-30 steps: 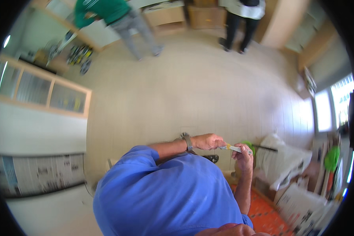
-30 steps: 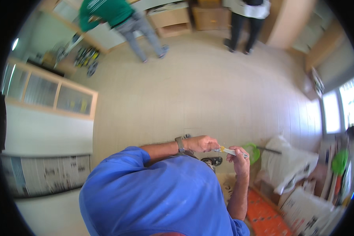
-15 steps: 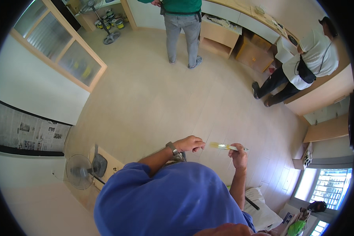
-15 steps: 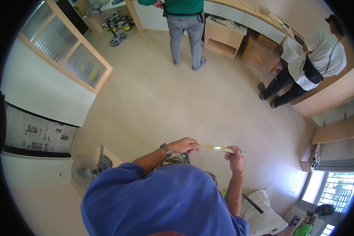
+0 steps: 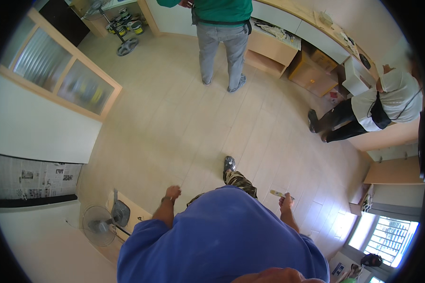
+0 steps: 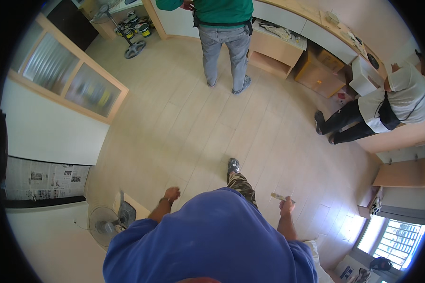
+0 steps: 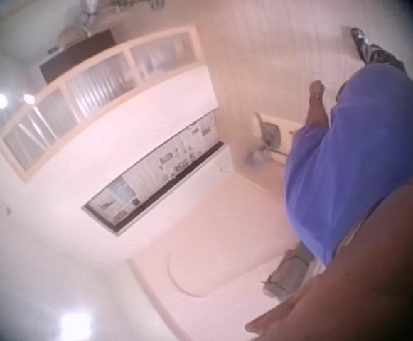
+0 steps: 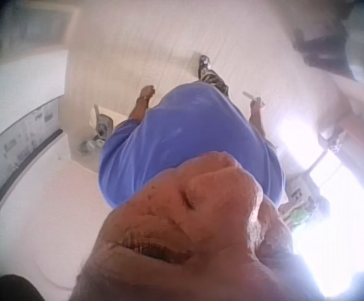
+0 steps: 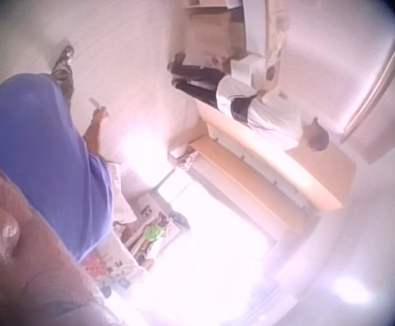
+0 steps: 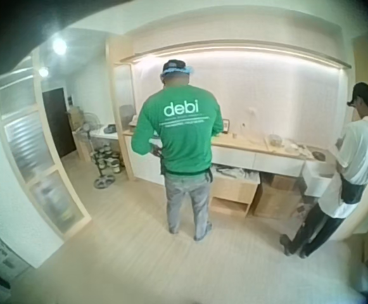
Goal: The person retrieves a utility knife from a green bag and a backpack, then walks to a door frame. They use the knife to scrape or cut along the door frame edges while holding the door in place.
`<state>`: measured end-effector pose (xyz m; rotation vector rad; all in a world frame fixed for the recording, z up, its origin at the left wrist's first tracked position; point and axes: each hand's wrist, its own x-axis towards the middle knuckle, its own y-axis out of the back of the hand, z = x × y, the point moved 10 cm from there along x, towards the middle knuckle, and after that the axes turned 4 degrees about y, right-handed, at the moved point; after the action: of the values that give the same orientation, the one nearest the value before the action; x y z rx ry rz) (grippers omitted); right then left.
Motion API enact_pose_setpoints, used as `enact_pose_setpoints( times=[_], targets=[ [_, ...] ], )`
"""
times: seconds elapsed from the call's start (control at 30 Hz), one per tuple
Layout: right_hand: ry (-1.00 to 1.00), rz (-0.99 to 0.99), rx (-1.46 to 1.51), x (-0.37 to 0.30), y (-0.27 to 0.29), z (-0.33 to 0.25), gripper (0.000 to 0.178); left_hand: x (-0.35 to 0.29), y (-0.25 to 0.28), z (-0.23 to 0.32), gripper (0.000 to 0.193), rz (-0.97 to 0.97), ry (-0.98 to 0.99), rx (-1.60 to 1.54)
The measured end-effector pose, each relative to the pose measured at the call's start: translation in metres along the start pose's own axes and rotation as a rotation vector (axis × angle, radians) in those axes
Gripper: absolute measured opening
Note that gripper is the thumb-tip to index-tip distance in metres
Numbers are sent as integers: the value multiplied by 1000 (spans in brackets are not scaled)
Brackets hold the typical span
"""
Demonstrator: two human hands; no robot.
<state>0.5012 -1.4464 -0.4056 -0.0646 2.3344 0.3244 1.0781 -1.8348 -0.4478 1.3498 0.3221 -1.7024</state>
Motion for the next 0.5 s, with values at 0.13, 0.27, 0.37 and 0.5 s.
enact_pose_setpoints(
  times=[0.13,0.27,0.37,0.5],
  targets=[
    [234,-266,-541,20,-155,-46,21,-13,46,-38,21,-18,241,-354],
    [512,-590,-784,12,-369,-116,21,-19,56,18,25,103,116,-132],
    [816,-805,-800,-36,-526,-176,19,-21,48,99,27,166,-255,685],
    [869,-783,-918,-80,-671,-197,22,17,88,116,28,116,-275,642]
  ],
)
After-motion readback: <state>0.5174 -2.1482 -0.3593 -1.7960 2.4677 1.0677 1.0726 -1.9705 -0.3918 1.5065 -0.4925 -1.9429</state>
